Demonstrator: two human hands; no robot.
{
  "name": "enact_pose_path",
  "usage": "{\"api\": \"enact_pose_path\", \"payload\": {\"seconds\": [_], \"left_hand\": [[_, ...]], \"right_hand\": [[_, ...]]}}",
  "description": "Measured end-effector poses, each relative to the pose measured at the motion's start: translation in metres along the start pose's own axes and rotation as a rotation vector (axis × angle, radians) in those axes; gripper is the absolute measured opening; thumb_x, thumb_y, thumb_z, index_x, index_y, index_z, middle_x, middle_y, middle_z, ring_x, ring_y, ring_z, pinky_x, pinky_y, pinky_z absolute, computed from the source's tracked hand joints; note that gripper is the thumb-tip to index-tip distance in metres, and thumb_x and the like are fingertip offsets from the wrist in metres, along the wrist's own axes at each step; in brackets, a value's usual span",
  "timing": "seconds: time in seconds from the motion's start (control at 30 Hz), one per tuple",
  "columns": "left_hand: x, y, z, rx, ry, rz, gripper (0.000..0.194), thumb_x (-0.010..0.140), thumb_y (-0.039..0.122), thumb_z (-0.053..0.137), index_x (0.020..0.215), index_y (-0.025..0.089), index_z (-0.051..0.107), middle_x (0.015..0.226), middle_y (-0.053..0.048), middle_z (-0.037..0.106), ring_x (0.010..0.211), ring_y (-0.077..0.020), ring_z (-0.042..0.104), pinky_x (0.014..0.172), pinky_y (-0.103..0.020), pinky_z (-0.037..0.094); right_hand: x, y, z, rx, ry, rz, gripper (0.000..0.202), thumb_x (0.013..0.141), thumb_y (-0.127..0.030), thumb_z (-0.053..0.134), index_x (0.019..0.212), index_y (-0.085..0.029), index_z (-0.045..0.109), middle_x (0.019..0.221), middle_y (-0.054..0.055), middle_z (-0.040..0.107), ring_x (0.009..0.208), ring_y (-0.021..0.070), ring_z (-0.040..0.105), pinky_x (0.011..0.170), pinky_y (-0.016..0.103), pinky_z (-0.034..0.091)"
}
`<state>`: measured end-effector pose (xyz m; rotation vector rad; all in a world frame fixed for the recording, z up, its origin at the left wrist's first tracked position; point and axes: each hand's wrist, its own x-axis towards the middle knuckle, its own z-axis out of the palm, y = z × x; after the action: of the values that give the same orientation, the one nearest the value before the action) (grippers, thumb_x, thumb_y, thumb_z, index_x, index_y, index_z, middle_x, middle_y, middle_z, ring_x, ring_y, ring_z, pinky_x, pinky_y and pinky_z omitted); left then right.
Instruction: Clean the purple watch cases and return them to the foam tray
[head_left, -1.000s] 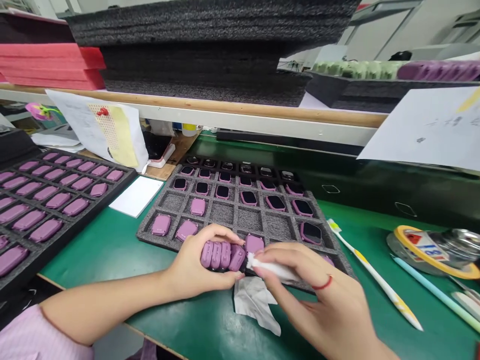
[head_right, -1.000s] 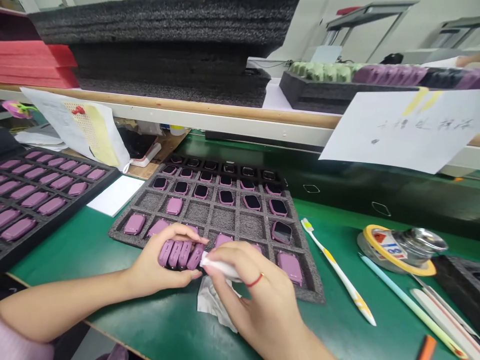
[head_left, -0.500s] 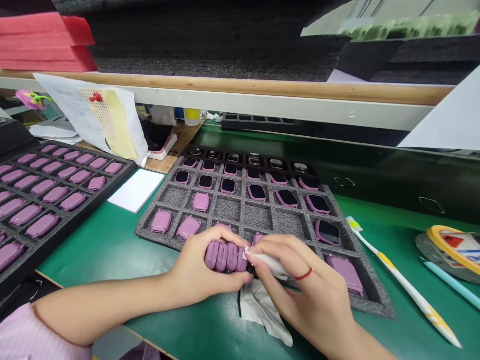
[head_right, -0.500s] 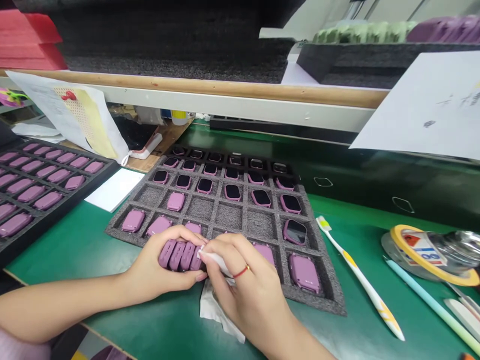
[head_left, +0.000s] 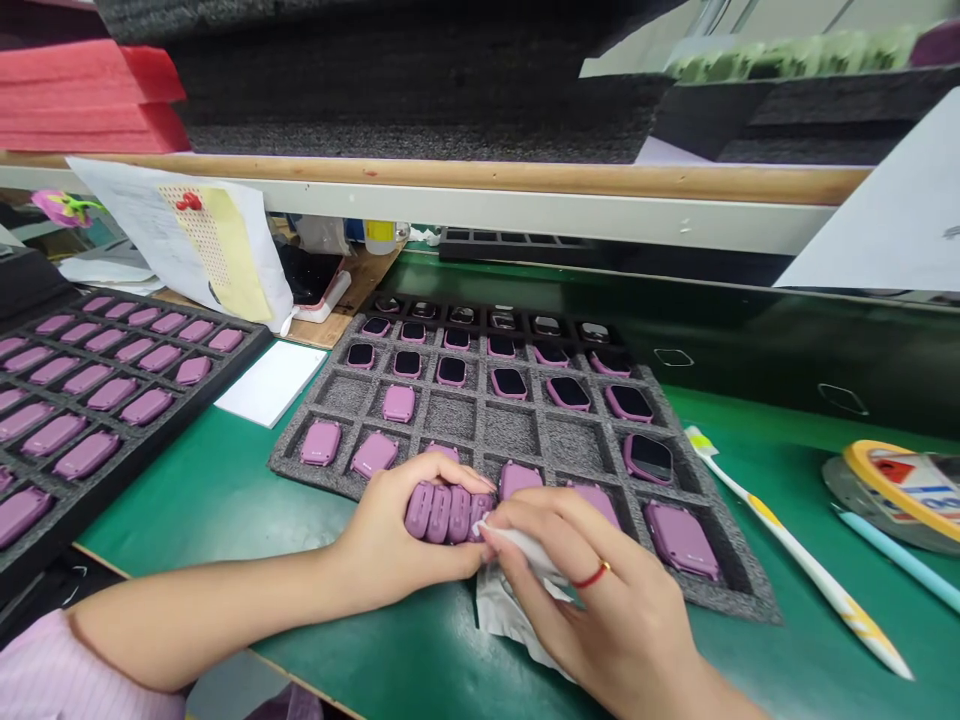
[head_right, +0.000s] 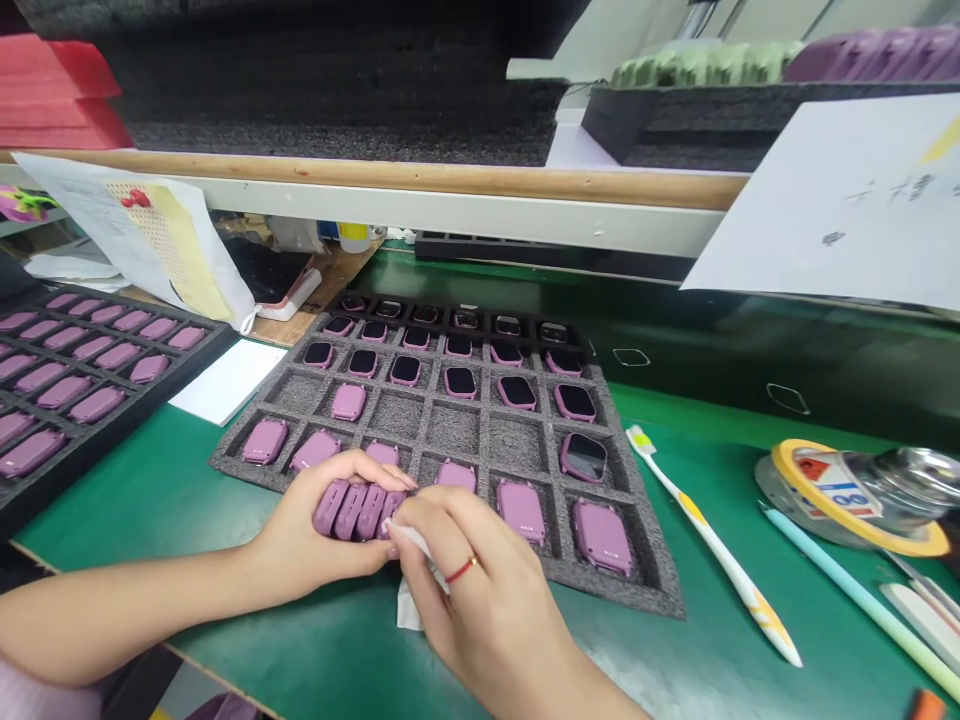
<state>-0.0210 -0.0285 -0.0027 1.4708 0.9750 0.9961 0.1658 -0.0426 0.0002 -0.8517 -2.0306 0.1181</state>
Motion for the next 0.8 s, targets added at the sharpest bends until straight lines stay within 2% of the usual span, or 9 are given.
{"api": "enact_pose_path", "payload": {"seconds": [0.13,0.27,0.43,0.57,0.7,0.8], "left_hand": [[0.0000,0.0001,-0.0001,0.038,0.018,-0.023,0.033,0.067,0.016,0.084,0.093,0.020,0.065,0.098,-0.004,0.072,0.096,-0.0226,0.069,0.091,-0.037,0.051],[-0.0005,0.0008,-0.0001,-0.007,-0.013,0.006,0.032,0.067,0.012,0.081,0.094,0.020,0.065,0.106,-0.005,0.073,0.106,-0.0242,0.068,0.099,-0.039,0.049],[-0.0006,0.0014,-0.0001,0.054,0.017,-0.017,0.032,0.066,0.018,0.085,0.091,0.020,0.064,0.097,-0.004,0.072,0.094,-0.0221,0.069,0.090,-0.037,0.051],[-0.0003,0.0003,0.0001,0.004,-0.012,0.010,0.032,0.067,0.014,0.082,0.093,0.020,0.065,0.104,-0.005,0.073,0.102,-0.0237,0.069,0.096,-0.038,0.050],[0.0011,-0.0001,-0.0001,0.068,0.013,-0.018,0.033,0.066,0.018,0.085,0.092,0.020,0.064,0.097,-0.004,0.072,0.095,-0.0220,0.069,0.090,-0.036,0.051],[0.0017,-0.0003,-0.0005,0.030,-0.014,-0.004,0.033,0.067,0.016,0.083,0.093,0.020,0.064,0.102,-0.005,0.073,0.099,-0.0227,0.069,0.095,-0.038,0.050]], "right_hand": [[0.0011,0.0000,0.0006,-0.020,0.018,-0.001,0.023,0.089,-0.005,0.061,0.107,-0.018,0.058,0.088,0.006,0.067,0.079,0.0157,0.066,0.072,0.027,0.058],[0.0004,-0.0014,0.0017,-0.009,-0.015,-0.009,0.021,0.090,-0.004,0.060,0.107,-0.017,0.058,0.088,0.006,0.066,0.080,0.0161,0.066,0.072,0.027,0.058],[0.0034,-0.0018,0.0012,-0.018,0.012,0.006,0.023,0.091,-0.006,0.059,0.108,-0.020,0.057,0.089,0.005,0.067,0.080,0.0160,0.067,0.071,0.028,0.058],[0.0045,-0.0026,0.0005,-0.030,-0.006,0.003,0.019,0.092,-0.007,0.057,0.106,-0.021,0.058,0.086,0.005,0.067,0.077,0.0169,0.067,0.068,0.028,0.059],[0.0060,-0.0022,0.0015,-0.042,0.013,0.014,0.018,0.092,-0.008,0.057,0.104,-0.020,0.058,0.086,0.005,0.067,0.077,0.0160,0.067,0.069,0.028,0.059],[0.0066,-0.0021,0.0012,-0.040,0.006,0.005,0.017,0.092,-0.008,0.057,0.105,-0.019,0.058,0.086,0.005,0.067,0.076,0.0156,0.067,0.069,0.028,0.059]]}}
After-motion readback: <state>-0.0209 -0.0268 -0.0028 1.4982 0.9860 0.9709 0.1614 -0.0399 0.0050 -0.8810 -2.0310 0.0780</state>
